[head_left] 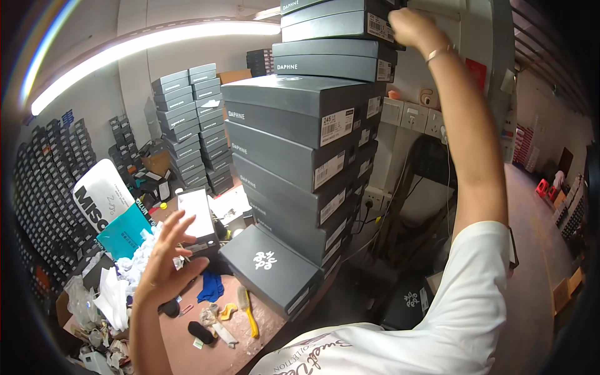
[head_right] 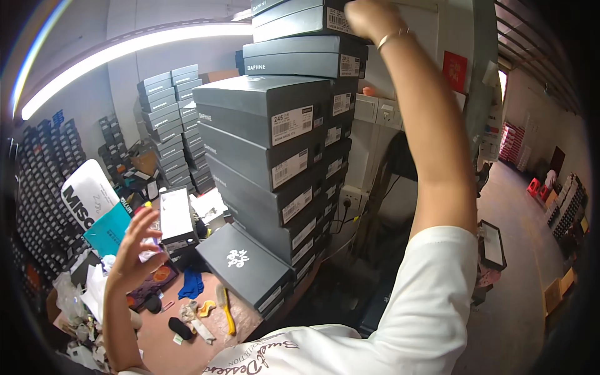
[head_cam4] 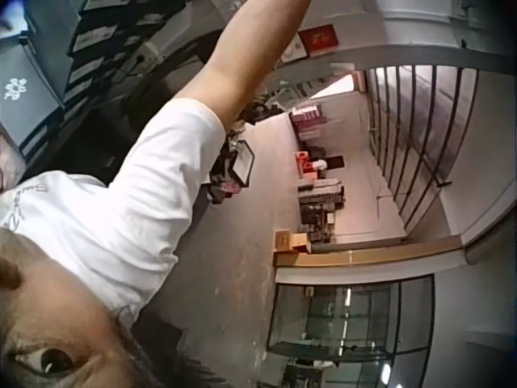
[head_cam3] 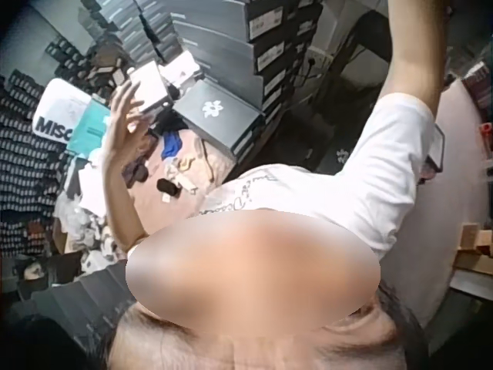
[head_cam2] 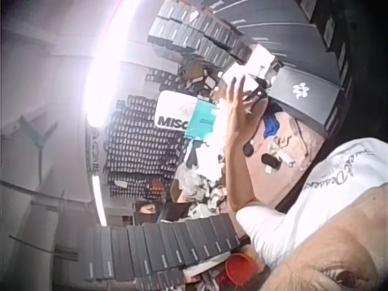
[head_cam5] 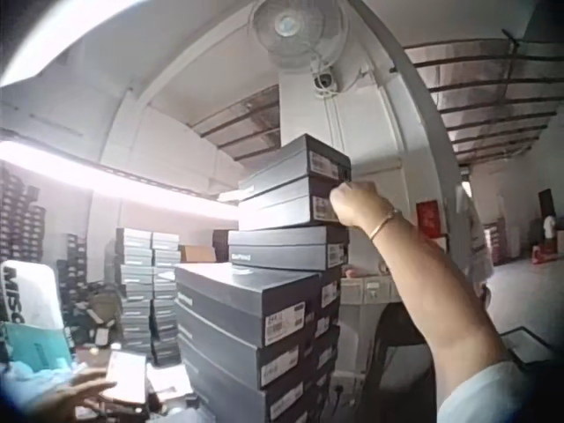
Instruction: Packing pairs of shoes into boxes with protective tissue paper and stacking the boxes.
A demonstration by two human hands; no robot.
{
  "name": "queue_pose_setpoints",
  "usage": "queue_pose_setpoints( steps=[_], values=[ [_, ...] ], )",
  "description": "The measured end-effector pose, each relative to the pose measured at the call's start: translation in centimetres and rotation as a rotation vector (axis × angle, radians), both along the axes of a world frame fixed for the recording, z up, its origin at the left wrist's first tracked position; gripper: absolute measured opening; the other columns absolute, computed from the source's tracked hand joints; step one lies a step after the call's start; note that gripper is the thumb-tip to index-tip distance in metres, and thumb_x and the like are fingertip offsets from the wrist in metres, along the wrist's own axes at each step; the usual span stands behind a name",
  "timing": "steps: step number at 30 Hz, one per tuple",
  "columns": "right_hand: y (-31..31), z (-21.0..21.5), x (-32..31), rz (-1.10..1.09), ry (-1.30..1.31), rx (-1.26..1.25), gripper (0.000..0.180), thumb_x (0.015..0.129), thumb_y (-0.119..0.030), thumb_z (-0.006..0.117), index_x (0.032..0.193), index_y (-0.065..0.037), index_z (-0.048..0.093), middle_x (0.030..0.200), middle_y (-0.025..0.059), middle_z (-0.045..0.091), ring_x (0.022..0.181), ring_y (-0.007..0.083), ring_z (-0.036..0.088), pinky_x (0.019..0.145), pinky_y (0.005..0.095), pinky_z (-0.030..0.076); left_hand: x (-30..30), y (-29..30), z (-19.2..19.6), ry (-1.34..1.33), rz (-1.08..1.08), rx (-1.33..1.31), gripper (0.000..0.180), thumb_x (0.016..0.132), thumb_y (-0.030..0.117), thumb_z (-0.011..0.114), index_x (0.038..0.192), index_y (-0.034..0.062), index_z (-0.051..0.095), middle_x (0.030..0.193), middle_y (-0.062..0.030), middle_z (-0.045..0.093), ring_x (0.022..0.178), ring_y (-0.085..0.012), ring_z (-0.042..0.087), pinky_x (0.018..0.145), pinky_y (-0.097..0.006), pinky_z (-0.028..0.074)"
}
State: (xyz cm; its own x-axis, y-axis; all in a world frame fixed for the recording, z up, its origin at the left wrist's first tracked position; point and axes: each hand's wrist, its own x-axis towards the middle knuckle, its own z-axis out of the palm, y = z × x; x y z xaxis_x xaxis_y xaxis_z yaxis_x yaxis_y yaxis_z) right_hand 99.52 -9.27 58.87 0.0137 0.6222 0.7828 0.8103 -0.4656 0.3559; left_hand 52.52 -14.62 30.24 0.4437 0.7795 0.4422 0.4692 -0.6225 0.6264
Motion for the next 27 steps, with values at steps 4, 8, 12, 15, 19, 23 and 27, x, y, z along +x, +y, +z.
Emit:
queue_pose_setpoints(
  steps=[4,8,12,15,19,23,27],
  values=[
    [-3.2,-10.5,-12.3,0.931,-0.326,0.005,0.028,0.082,-0.012,0.051,0.104,-0.006,0.066,0.097,0.0139,0.066,0.084,0.0303,0.066,0.076,0.0403,0.054,-4.6,-3.5,-2.3,0.155,-0.040,-0.181,0.067,0.079,0.018,0.076,0.138,0.0094,0.044,0.146,-0.0166,0.032,0.110,-0.0253,0.055,0.085,-0.036,0.052],
    [-12.2,-20.4,-30.0,1.080,-0.395,-0.973,0.020,0.079,-0.008,0.061,0.099,-0.003,0.062,0.090,0.0175,0.065,0.082,0.0287,0.068,0.063,0.0381,0.055,-9.8,-8.9,-3.5,0.253,-0.073,-0.312,0.064,0.082,0.024,0.074,0.136,0.0059,0.046,0.141,-0.0168,0.039,0.108,-0.0249,0.056,0.090,-0.037,0.050],
    [-18.1,-28.8,-41.2,1.640,-0.736,-0.863,0.010,0.078,-0.010,0.060,0.084,-0.002,0.062,0.081,0.0070,0.062,0.076,0.0190,0.063,0.056,0.0327,0.047,-15.9,-15.9,-6.0,0.395,-0.097,-0.128,0.058,0.082,0.022,0.072,0.131,0.0020,0.049,0.139,-0.0175,0.043,0.121,-0.0270,0.051,0.099,-0.038,0.043],
    [-23.6,-26.5,-49.2,2.126,-0.656,-0.449,0.008,0.076,-0.014,0.063,0.076,-0.006,0.065,0.075,0.0038,0.063,0.070,0.0197,0.063,0.052,0.0340,0.045,-24.0,-25.4,-15.0,0.697,0.226,0.091,0.053,0.084,0.017,0.069,0.130,0.0007,0.049,0.133,-0.0143,0.049,0.118,-0.0260,0.053,0.099,-0.038,0.043],
    [-26.4,-23.9,-58.6,2.148,-0.700,-0.317,0.008,0.078,-0.015,0.063,0.074,-0.009,0.061,0.074,0.0048,0.061,0.068,0.0205,0.066,0.046,0.0325,0.048,-24.0,-34.8,-19.7,-0.401,0.364,-0.722,0.054,0.089,0.018,0.066,0.136,0.0005,0.045,0.122,-0.0124,0.057,0.108,-0.0196,0.058,0.089,-0.031,0.049],
    [-28.4,-17.9,-67.5,2.269,-0.594,-0.281,0.038,0.077,-0.022,0.071,0.111,-0.008,0.060,0.117,0.0157,0.059,0.099,0.0322,0.062,0.078,0.0366,0.053,-23.6,-40.6,-26.3,-0.507,0.555,-0.643,0.055,0.090,0.017,0.065,0.138,0.0032,0.043,0.128,-0.0131,0.054,0.108,-0.0183,0.057,0.089,-0.030,0.050],
    [-35.3,-11.8,-74.1,2.430,-0.431,0.082,0.040,0.079,-0.018,0.072,0.115,-0.007,0.058,0.135,0.0148,0.049,0.118,0.0352,0.052,0.095,0.0428,0.047,-23.0,-46.7,-27.5,-0.642,0.781,-0.551,0.054,0.091,0.019,0.064,0.138,0.0032,0.043,0.133,-0.0138,0.052,0.110,-0.0186,0.057,0.090,-0.030,0.049]
  ],
)
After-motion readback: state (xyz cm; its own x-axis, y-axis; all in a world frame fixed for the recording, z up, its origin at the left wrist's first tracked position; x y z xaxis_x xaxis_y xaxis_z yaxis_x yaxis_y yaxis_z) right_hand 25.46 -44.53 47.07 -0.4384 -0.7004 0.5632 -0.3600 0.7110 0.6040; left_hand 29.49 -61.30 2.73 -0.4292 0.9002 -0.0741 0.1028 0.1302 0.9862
